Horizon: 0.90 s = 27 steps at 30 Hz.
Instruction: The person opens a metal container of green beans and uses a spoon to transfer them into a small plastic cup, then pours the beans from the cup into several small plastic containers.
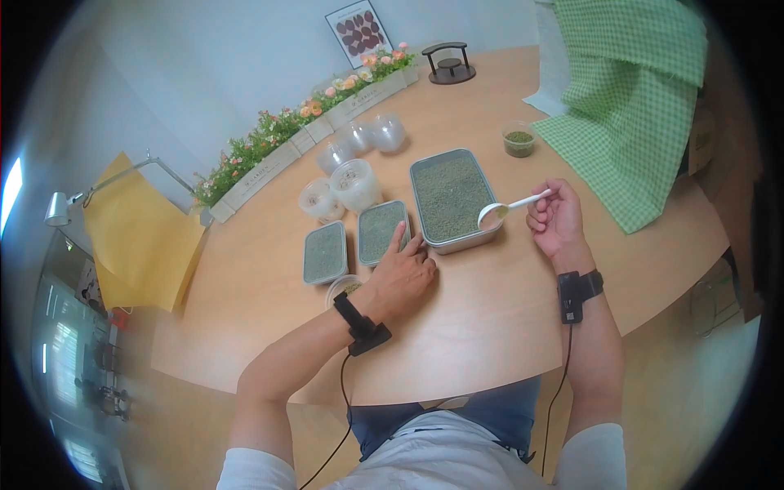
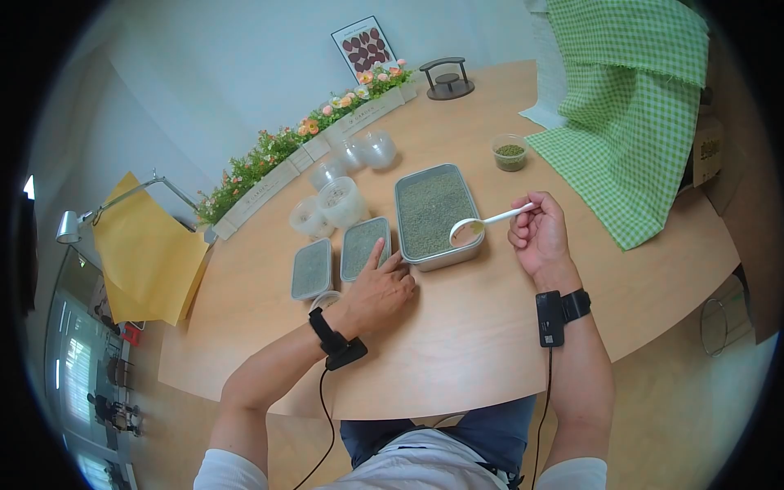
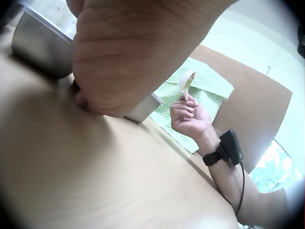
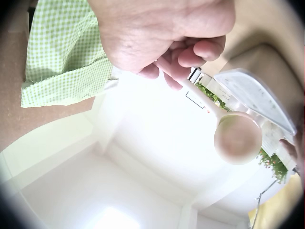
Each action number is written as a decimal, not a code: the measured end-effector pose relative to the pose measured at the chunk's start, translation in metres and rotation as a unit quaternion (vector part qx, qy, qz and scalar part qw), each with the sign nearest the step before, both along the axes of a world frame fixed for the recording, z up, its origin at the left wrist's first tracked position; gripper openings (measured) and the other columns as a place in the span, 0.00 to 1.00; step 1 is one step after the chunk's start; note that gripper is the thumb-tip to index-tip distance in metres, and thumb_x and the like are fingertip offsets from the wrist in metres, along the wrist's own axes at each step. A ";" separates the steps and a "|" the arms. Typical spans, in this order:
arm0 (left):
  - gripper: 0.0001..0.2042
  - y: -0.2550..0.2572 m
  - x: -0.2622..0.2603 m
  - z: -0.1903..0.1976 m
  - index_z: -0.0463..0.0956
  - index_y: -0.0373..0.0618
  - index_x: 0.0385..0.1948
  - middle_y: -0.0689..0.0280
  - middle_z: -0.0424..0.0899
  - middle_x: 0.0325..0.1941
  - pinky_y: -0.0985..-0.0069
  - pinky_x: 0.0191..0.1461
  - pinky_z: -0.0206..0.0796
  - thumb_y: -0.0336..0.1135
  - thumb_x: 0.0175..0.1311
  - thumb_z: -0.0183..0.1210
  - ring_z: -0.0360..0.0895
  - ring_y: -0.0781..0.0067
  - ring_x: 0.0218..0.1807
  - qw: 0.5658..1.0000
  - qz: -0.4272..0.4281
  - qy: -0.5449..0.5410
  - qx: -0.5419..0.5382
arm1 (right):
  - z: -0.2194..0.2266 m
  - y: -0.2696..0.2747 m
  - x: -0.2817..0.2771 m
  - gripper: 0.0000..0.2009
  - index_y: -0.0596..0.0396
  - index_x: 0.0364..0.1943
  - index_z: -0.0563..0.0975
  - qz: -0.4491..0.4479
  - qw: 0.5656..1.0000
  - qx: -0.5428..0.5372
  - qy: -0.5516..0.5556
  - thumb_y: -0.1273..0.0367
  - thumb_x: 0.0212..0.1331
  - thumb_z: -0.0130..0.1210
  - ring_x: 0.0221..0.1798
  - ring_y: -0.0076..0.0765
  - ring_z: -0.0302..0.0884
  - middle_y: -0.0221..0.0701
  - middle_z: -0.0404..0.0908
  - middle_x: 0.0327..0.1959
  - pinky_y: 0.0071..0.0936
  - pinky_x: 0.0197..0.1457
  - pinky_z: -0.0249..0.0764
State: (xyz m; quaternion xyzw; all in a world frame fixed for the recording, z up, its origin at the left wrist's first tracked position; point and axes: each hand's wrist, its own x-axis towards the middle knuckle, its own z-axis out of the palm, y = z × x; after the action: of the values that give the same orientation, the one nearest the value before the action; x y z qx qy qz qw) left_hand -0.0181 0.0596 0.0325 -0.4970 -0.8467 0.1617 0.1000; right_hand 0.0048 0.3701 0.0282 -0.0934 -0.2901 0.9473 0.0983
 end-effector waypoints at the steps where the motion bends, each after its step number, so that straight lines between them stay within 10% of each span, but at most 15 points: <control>1: 0.11 -0.002 0.003 -0.001 0.81 0.43 0.42 0.60 0.83 0.52 0.35 0.80 0.34 0.38 0.69 0.54 0.64 0.56 0.73 1.000 0.000 -0.001 0.000 | 0.000 0.000 0.000 0.14 0.56 0.28 0.77 0.001 1.000 -0.001 0.002 0.61 0.67 0.52 0.12 0.21 0.59 0.23 0.69 0.13 0.21 0.14 0.56; 12: 0.05 -0.030 -0.003 0.036 0.77 0.40 0.37 0.58 0.80 0.59 0.50 0.80 0.49 0.30 0.65 0.58 0.64 0.48 0.74 0.965 0.033 -0.146 0.215 | 0.001 -0.002 0.001 0.14 0.55 0.27 0.77 -0.002 1.000 0.002 -0.003 0.61 0.67 0.52 0.12 0.21 0.59 0.23 0.69 0.13 0.21 0.14 0.56; 27: 0.08 0.000 -0.015 0.023 0.79 0.43 0.37 0.58 0.77 0.61 0.43 0.79 0.42 0.37 0.64 0.59 0.59 0.50 0.77 0.988 0.038 -0.125 0.085 | -0.002 0.000 -0.001 0.14 0.56 0.28 0.77 -0.004 1.000 0.005 0.006 0.61 0.67 0.52 0.11 0.22 0.59 0.23 0.69 0.13 0.21 0.14 0.55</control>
State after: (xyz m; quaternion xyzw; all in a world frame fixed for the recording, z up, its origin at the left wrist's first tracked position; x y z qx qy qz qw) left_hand -0.0331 0.0594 0.0553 -0.4707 -0.8813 0.0299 0.0293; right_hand 0.0035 0.3703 0.0263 -0.0884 -0.2938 0.9460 0.1044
